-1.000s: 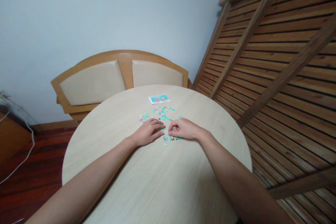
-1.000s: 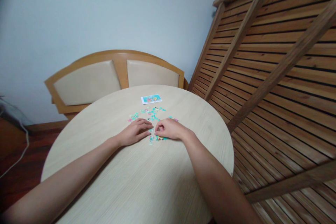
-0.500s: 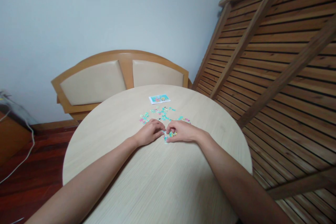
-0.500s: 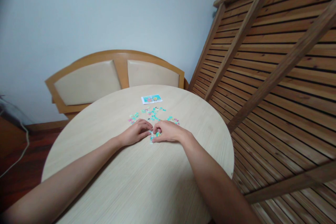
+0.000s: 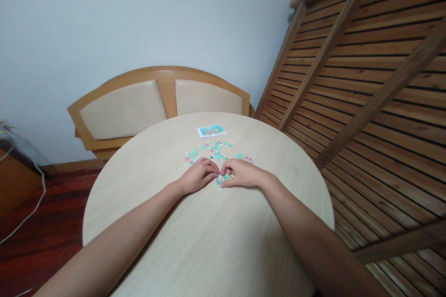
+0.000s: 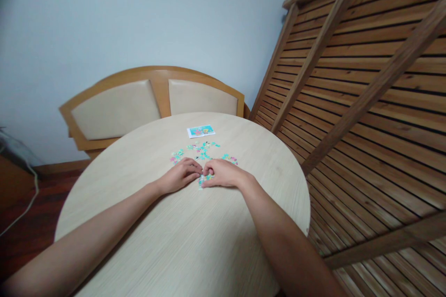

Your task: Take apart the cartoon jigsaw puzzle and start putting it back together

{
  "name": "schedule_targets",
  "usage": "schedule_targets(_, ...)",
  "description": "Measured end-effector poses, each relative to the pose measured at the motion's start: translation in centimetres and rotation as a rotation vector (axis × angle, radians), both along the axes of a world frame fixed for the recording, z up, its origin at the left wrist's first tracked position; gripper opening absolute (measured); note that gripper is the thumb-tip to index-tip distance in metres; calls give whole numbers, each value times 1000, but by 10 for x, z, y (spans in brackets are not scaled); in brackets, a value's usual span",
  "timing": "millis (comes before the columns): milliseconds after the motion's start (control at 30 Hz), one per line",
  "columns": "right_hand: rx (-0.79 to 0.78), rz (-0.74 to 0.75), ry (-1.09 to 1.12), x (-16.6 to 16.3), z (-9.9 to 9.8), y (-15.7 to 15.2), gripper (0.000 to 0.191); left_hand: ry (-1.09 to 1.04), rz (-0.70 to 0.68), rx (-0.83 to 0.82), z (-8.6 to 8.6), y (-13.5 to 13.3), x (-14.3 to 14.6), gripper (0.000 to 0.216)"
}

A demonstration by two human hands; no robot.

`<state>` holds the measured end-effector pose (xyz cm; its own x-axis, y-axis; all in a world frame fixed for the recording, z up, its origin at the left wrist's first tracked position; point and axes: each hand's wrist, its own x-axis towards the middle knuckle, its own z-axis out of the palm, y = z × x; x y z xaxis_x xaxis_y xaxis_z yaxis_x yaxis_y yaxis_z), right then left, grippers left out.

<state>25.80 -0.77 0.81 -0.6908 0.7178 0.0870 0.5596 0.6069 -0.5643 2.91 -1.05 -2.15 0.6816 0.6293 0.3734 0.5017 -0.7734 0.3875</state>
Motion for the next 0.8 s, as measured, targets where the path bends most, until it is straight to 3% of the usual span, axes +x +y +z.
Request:
schedule_targets(600,-8,-3,2,0,2,-1,34,25,86,69,2,0,3,19)
schedule_targets(800,19,-86,20,14,5,7,25,-6,271,85,0,8,-10,20)
